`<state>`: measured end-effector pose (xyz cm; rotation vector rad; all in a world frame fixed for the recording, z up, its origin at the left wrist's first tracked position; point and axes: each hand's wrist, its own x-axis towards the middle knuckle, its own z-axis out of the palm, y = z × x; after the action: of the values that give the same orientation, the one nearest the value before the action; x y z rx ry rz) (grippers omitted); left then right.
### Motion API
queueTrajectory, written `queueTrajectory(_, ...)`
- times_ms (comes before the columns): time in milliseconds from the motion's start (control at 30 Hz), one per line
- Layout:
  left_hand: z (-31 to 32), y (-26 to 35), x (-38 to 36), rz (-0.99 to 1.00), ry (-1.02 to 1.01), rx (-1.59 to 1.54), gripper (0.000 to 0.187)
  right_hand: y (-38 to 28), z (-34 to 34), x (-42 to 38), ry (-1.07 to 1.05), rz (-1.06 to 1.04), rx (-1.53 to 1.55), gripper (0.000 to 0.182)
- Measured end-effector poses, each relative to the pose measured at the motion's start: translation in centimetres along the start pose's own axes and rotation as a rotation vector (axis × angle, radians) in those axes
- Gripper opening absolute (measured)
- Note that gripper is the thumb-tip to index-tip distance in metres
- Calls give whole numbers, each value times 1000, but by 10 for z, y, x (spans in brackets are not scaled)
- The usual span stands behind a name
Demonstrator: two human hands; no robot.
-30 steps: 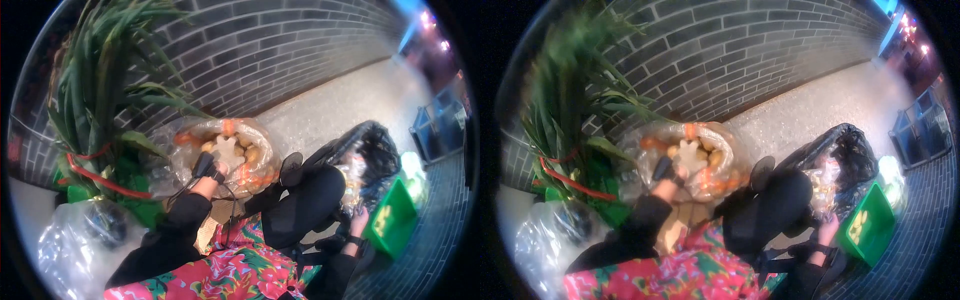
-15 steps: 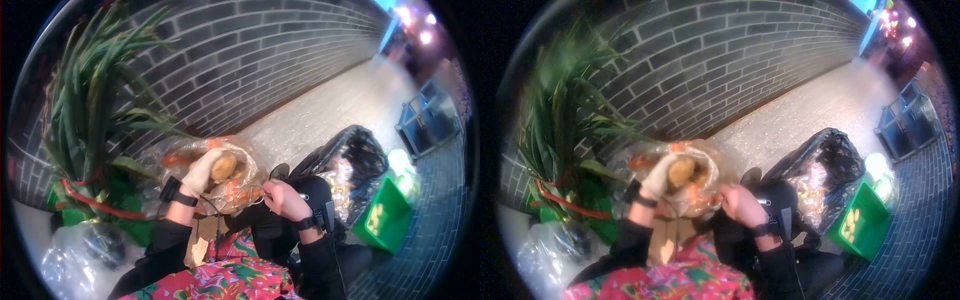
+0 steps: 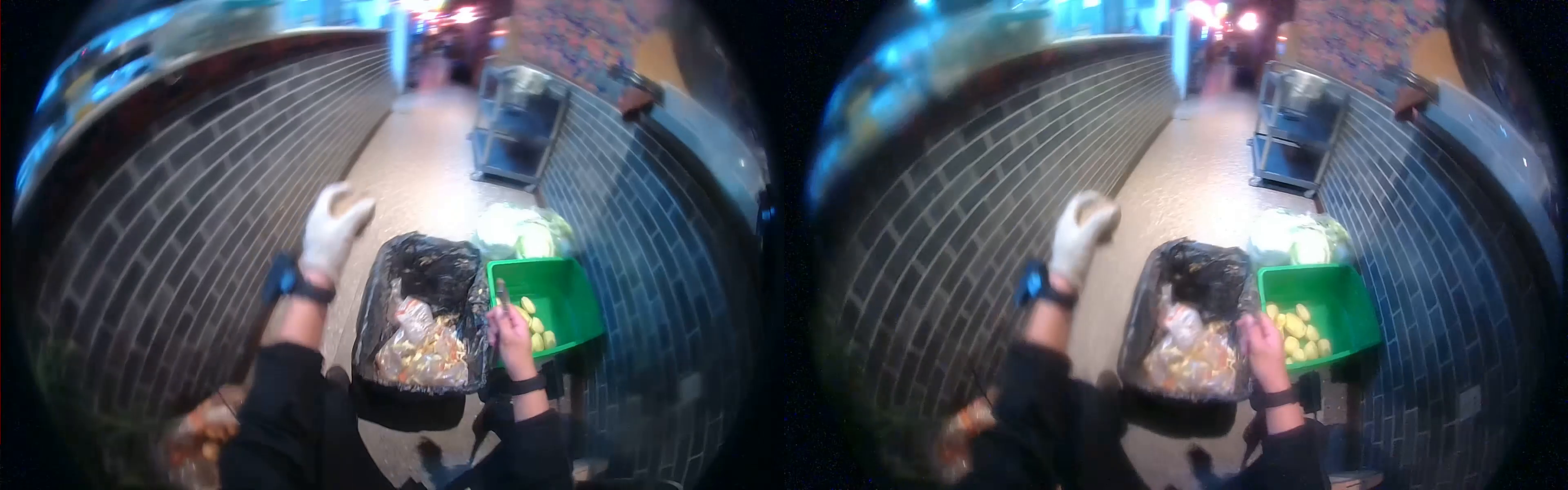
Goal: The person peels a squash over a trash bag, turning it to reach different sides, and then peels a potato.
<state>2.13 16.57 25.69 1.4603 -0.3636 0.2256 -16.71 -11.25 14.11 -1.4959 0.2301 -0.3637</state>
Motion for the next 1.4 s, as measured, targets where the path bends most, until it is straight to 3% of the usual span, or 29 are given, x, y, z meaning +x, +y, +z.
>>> queueTrajectory(67,49,-32,-25,-209,-100,-453,38,15,-40,20,108,-20,-13,19)
queueTrajectory(100,61,-59,-41,-408,-243,-620,34,24,-59,24,129,31,-48,17)
queueTrajectory(133,78,-79,-55,-595,-246,-704,33,41,-77,34,127,39,5,14)
queueTrajectory(200,91,-149,-81,-830,-255,-631,33,73,-96,48,153,61,-49,13)
queueTrajectory(233,97,-162,-87,-824,-296,-525,33,84,-97,50,161,83,-45,13)
queueTrajectory(267,97,-170,-92,-1076,-269,-440,33,91,-94,48,164,186,-64,13)
queueTrajectory(333,105,-170,-94,-1279,-186,-564,34,109,-81,46,142,371,14,17)
queueTrajectory(400,110,-177,-94,-1237,-183,-626,36,106,-68,54,54,487,63,16)
queueTrajectory(500,116,-173,-87,-1182,-162,-707,40,133,-44,68,37,364,89,17)
queueTrajectory(733,118,-187,-83,-1052,-134,-672,39,138,13,53,-16,471,137,18)
queueTrajectory(800,117,-194,-85,-1001,-124,-625,39,136,16,44,-141,354,51,19)
queueTrajectory(867,119,-198,-91,-891,-128,-577,39,138,13,40,-136,245,-123,20)
queueTrajectory(933,119,-196,-93,-934,-136,-644,39,135,12,39,-142,100,-290,22)
queueTrajectory(1100,113,-210,-98,-1025,-152,-751,40,106,22,45,-130,120,-424,23)
queueTrajectory(1167,113,-206,-97,-959,-117,-715,31,102,22,48,-159,139,-451,25)
queueTrajectory(1267,110,-202,-99,-915,-118,-686,32,107,23,48,-197,174,-473,24)
queueTrajectory(1333,107,-201,-98,-942,-113,-715,33,118,24,47,-99,-125,-614,22)
queueTrajectory(1400,105,-190,-100,-964,-70,-692,35,114,20,42,-81,-28,-638,24)
